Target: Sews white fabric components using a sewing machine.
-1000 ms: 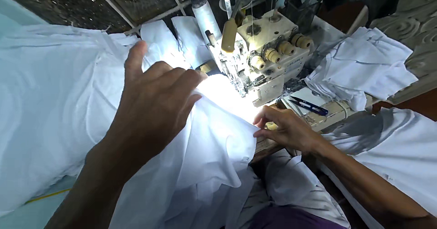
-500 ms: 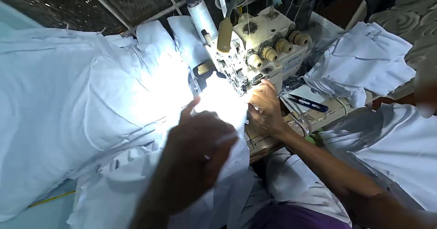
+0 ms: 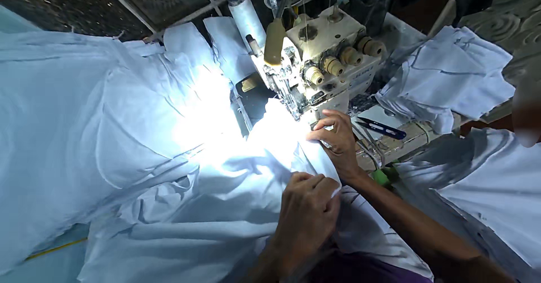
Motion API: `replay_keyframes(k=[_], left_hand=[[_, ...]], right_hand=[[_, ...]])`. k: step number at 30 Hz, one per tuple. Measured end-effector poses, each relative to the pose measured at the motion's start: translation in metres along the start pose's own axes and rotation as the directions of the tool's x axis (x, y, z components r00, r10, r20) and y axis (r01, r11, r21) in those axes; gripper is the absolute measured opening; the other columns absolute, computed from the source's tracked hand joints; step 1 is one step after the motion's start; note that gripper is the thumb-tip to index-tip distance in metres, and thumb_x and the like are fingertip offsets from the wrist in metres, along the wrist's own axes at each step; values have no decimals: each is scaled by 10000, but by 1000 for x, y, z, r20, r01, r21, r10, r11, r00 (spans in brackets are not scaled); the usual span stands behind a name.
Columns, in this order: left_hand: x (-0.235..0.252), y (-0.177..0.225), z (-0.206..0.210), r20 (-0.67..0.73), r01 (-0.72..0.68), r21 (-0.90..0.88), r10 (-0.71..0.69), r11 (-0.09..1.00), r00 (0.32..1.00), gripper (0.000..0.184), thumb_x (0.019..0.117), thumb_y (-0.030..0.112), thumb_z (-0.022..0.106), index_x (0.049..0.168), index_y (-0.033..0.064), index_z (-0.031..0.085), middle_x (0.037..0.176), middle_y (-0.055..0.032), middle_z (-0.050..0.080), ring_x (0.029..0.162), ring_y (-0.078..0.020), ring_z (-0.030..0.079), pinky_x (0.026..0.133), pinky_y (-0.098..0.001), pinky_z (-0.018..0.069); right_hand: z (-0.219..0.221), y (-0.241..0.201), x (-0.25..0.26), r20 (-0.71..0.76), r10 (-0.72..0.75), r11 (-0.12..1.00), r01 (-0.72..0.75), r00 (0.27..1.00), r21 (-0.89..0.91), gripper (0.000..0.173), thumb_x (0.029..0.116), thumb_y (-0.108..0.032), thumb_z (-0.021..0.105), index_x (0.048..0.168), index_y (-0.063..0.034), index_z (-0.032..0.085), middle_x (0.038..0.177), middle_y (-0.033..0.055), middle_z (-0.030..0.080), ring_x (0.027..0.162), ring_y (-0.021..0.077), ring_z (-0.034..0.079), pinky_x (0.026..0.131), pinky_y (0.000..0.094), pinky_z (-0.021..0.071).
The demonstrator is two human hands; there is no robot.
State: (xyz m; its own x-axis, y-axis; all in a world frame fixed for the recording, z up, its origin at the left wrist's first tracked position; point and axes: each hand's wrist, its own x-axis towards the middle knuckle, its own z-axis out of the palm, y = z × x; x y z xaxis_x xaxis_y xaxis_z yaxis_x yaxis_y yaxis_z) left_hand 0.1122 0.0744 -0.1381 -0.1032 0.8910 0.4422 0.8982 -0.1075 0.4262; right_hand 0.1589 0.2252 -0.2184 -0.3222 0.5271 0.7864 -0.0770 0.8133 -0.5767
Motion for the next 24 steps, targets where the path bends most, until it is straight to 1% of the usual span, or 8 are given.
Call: replay_keyframes(k=[6, 11, 13, 15, 18, 20, 22, 24], left_hand=[[24, -21, -15, 34, 104, 45, -106, 994, 994, 156, 911, 130, 644, 856, 41, 760, 719, -67, 677, 661, -201, 639, 631, -381, 498], [47, -38, -23, 153, 125, 99, -139, 987, 978, 154, 949, 150, 651, 877, 52, 746, 705, -56, 651, 597, -194, 610, 557, -398, 478], [53, -40, -35, 227, 66, 110, -89, 992, 970, 224, 992, 225, 607, 905, 82, 756, 735, -19, 645, 611, -152, 603, 557, -361, 480], [58, -44, -51, 241, -27, 119, -3, 993, 971, 263, 1020, 218, 550, 959, 72, 760, 821, -41, 673, 692, -180, 653, 606, -387, 527], [67, -54, -74, 204, -138, 271, 83, 953, 975, 216, 986, 16, 519, 1023, -9, 730, 1017, -184, 721, 879, -344, 719, 716, -508, 565], [70, -64, -85, 245, -224, 376, 137, 899, 960, 259, 928, -83, 532, 1073, -4, 731, 1146, -225, 706, 970, -412, 709, 736, -546, 555], [71, -77, -95, 358, -317, 424, 164, 848, 919, 321, 892, -106, 567, 1118, 34, 747, 1164, -235, 697, 978, -441, 691, 718, -560, 531], [67, -113, -100, 425, -411, 432, 221, 803, 878, 260, 961, -6, 527, 1117, 57, 726, 1109, -199, 676, 998, -408, 643, 774, -533, 493]], right_hand=[[-14, -18, 10, 214, 206, 978, -207, 955, -20, 149, 876, -30, 680, 981, -59, 782, 1132, 181, 675, 1301, 439, 504, 1097, 589, 372], [-21, -18, 21, 358, 197, 978, -156, 913, -139, 227, 934, -47, 588, 1071, -52, 768, 1229, 197, 656, 1333, 470, 481, 1089, 624, 364], [-22, -15, 23, 383, 182, 978, -129, 905, -161, 222, 952, -60, 592, 1082, -65, 772, 1238, 199, 658, 1336, 478, 482, 1099, 624, 364], [-24, -13, 22, 405, 162, 982, -108, 900, -154, 228, 950, -59, 594, 1090, -80, 773, 1236, 197, 662, 1323, 479, 493, 1086, 622, 376], [-29, -17, 17, 401, 163, 985, -128, 902, -113, 284, 934, -39, 597, 1152, -98, 768, 1239, 192, 655, 1282, 438, 535, 1061, 608, 405], [-33, -26, 8, 331, 209, 978, -193, 920, -83, 320, 938, -30, 576, 1219, -55, 728, 1230, 174, 639, 1164, 347, 597, 968, 527, 482], [-38, -38, -8, 277, 314, 949, -304, 908, -81, 354, 944, -33, 542, 1280, -14, 654, 1237, 152, 639, 1136, 275, 622, 934, 452, 532], [-40, -51, -26, 301, 408, 912, -402, 862, -84, 299, 936, -20, 526, 1212, 29, 631, 1168, 164, 667, 1078, 267, 660, 902, 439, 557]])
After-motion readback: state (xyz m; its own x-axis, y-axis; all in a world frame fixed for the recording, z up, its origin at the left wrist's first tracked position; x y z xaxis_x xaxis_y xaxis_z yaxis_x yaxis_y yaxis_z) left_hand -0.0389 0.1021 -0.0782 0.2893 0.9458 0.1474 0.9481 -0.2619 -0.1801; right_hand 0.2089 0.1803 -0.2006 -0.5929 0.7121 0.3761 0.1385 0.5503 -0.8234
